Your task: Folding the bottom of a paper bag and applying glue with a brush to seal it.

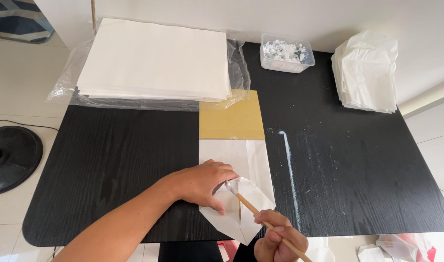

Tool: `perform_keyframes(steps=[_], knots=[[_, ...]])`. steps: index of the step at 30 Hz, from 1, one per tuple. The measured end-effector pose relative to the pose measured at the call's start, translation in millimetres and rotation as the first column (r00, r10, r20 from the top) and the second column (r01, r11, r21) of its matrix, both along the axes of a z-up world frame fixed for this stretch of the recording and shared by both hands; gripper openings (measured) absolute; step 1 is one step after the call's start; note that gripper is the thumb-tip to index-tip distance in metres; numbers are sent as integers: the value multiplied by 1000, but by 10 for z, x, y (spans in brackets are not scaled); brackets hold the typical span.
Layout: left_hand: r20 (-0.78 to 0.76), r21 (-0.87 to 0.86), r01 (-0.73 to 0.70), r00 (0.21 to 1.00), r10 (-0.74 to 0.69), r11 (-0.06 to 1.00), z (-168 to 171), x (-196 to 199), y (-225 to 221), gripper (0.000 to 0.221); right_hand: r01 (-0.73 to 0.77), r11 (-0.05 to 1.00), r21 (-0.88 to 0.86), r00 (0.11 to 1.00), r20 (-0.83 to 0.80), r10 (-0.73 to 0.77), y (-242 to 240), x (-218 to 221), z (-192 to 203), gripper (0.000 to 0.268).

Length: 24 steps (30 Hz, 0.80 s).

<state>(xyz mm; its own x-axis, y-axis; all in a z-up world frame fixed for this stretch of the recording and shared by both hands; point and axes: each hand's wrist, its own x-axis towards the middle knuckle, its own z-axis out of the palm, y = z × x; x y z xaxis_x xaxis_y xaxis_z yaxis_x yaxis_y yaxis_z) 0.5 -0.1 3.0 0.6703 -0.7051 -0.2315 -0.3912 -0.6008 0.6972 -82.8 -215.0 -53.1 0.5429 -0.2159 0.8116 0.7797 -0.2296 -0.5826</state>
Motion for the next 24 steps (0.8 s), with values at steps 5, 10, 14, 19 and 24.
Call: perform_keyframes(steps=[5,10,14,19,24], knots=[[-73,49,-44,996,47,998,107,-19,6,88,-76,997,-2,992,-101,75,-276,-138,112,14],[-76,41,-76,994,79,996,153,-28,-2,83,76,992,-101,992,-95,-85,-347,-47,156,27],[-66,11,-84,994,84,996,141,-26,-12,89,-115,992,-53,988,98,120,-171,95,-62,10],[-67,-1,-87,994,87,996,145,-38,-14,80,-108,994,-8,994,15,108,-107,-50,-16,11],[-83,2,-97,992,97,995,136,-45,2,82,-41,999,-18,993,-109,39,-251,-94,92,12]])
